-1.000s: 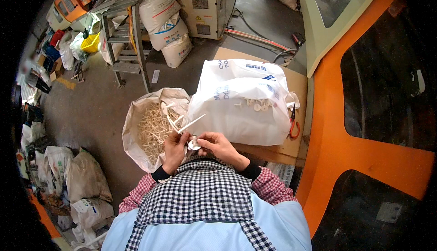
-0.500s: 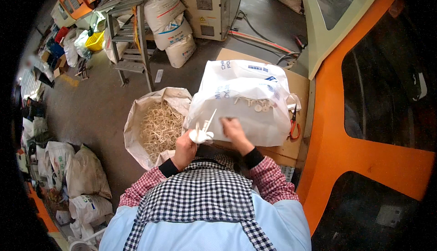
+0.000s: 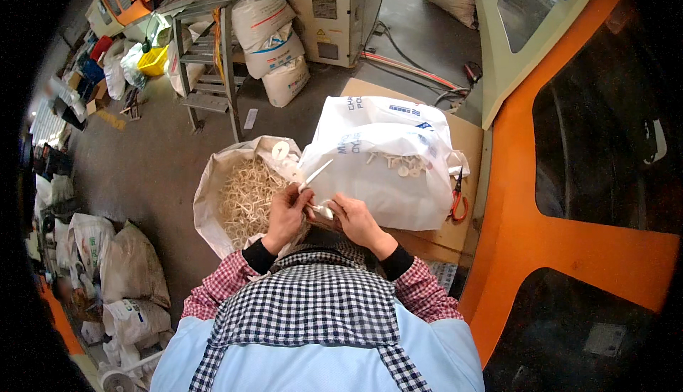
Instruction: The person repeatedly opens an injection molding machine, removes a white plastic component, and uses scissors to trim excess material. The trimmed parts are placed into a white bag while the runner is discarded into a sack.
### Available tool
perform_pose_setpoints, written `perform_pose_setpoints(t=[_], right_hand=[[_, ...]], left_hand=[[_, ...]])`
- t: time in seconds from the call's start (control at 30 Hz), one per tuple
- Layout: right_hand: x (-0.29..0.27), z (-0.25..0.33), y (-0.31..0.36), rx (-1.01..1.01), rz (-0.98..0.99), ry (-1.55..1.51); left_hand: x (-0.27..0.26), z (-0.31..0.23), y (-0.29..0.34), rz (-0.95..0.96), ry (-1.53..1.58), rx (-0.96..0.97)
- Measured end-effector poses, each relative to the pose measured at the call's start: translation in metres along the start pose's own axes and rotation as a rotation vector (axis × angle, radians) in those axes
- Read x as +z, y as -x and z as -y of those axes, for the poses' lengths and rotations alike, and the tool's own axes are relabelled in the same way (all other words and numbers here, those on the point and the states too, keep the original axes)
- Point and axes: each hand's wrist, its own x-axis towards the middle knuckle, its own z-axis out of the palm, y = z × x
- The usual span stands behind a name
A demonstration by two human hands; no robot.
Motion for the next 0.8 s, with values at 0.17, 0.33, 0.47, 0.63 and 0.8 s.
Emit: perform_pose_setpoints(t=[0.17,0.33,0.47,0.63,0.8], right_hand=[[-0.012,-0.045,0.008,0.361,0.055,-0.216],[-0.063,-0.089,-0.03,0.314,-0.221,0.934],[-0.049,0.022,-0.042,0.122,-0.03,-0.011],[-0.013,0.038,-0.066,-0.173,0.141,-0.047],[-0.011,0.043,-0.062,0.038,0.249,0.115]], left_hand=[[-0.012,0.007,0.003,-0.096,-0.287,0.165],[-0.022,-0.004,0.005,0.113,-0.268,0.011],[-0.036,-0.013,0.012,0.215,-0.416,0.092],[-0.055,0.022,0.02,0.226,-0.358,0.228],[-0.066,0.015,0.019,0.232,-0.515,0.301]])
